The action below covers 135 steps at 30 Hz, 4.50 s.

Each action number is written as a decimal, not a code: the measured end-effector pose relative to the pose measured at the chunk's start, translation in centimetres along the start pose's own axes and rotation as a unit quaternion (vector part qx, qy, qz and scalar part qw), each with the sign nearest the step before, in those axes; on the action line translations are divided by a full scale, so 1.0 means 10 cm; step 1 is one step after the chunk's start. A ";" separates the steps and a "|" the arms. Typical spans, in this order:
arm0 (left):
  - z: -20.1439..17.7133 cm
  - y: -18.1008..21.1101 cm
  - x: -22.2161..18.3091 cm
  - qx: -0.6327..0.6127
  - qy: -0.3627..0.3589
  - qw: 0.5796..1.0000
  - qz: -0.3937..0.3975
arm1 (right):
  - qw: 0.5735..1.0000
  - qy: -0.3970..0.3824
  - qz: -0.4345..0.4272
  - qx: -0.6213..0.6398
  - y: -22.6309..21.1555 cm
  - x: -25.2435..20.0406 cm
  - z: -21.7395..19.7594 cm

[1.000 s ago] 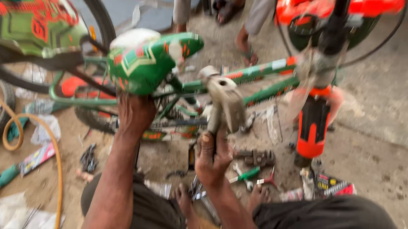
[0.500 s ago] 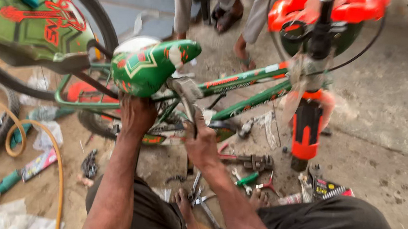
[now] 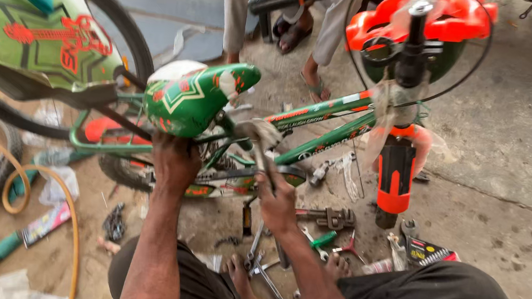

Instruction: The person is securing a bicycle seat onto a green frame using a wrench and a hammer, and wipes the seat with a cloth.

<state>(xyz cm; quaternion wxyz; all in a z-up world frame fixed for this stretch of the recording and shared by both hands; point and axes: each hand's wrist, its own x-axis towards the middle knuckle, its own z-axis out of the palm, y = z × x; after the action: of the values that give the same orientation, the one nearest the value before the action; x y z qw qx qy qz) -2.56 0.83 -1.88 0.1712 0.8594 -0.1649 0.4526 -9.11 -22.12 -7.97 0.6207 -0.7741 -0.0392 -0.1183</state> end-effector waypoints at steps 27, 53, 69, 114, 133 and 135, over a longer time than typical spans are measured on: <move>-0.20 -0.86 0.70 -0.364 0.343 0.765 -0.407 | 0.964 -0.037 0.202 0.171 -0.74 1.05 -0.58; -0.14 -0.91 0.60 -0.417 0.351 0.761 -0.352 | 0.961 0.118 -0.248 -0.036 -0.48 -0.12 0.14; -0.30 0.19 -0.03 -0.172 0.279 0.886 -0.328 | 0.948 -0.189 0.068 -0.246 1.77 -0.68 -0.43; 0.15 0.05 0.26 -0.091 0.002 0.995 -0.030 | 0.819 -0.361 0.076 -0.439 3.28 -1.94 0.54; 0.13 0.01 0.26 -0.090 -0.016 0.993 -0.075 | 0.807 -0.129 -0.293 -0.497 -1.53 1.14 -0.22; 0.13 0.04 0.24 -0.077 0.016 0.995 -0.066 | 0.765 -0.163 -0.299 -0.547 -1.69 1.18 -0.16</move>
<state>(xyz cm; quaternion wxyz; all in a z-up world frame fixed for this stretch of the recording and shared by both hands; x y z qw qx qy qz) -0.56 -0.43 -0.52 0.2690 0.8453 -0.1398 0.4400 -1.44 -20.89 11.21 0.0098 -0.9391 -0.2975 -0.1716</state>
